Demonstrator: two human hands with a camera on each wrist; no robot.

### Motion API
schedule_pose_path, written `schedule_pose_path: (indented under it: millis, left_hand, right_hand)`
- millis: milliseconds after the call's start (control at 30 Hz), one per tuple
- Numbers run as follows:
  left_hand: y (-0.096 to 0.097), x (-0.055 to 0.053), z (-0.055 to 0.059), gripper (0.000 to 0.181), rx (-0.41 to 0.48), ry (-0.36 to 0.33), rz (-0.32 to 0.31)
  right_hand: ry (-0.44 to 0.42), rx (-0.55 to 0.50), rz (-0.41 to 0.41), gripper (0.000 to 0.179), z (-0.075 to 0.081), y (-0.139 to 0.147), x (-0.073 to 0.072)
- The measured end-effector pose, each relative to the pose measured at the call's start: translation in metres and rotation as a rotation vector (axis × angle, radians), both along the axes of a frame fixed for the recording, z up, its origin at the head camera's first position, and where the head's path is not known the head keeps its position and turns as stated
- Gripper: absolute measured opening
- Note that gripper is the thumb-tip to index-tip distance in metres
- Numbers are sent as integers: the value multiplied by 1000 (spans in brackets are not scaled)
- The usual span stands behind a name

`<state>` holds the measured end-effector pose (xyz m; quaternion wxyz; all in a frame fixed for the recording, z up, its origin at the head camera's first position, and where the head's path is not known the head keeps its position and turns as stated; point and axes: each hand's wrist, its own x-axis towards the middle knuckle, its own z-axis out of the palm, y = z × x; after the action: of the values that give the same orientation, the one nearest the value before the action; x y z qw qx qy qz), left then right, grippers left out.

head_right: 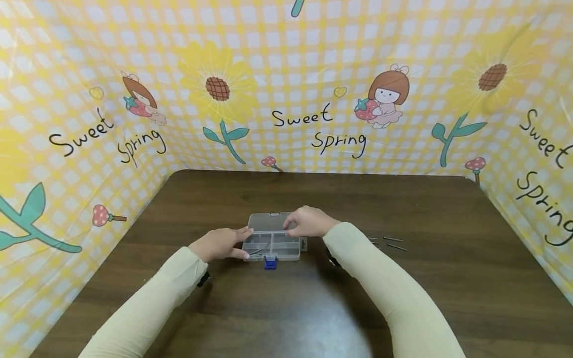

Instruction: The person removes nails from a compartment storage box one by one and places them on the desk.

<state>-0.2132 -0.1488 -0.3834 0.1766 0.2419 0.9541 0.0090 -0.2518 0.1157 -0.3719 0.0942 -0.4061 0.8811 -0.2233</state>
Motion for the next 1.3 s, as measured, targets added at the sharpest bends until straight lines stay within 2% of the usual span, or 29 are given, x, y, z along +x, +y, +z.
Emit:
schedule_pose_path:
  millis: [300, 533, 733, 1300]
  left_hand:
    - [0, -1, 1, 79, -19, 7, 3]
    - [0, -1, 0, 80, -30, 32, -8]
    - [-2, 0, -1, 80, -37, 24, 1]
    - [0, 2, 3, 79, -52, 10, 4]
  right_hand:
    - [38, 158, 70, 22, -1, -40, -6]
    - [30, 250, 83, 18, -3, -55, -4]
    - [29, 267, 87, 15, -5, -61, -3]
    - [36, 214, 79, 11, -9, -57, 2]
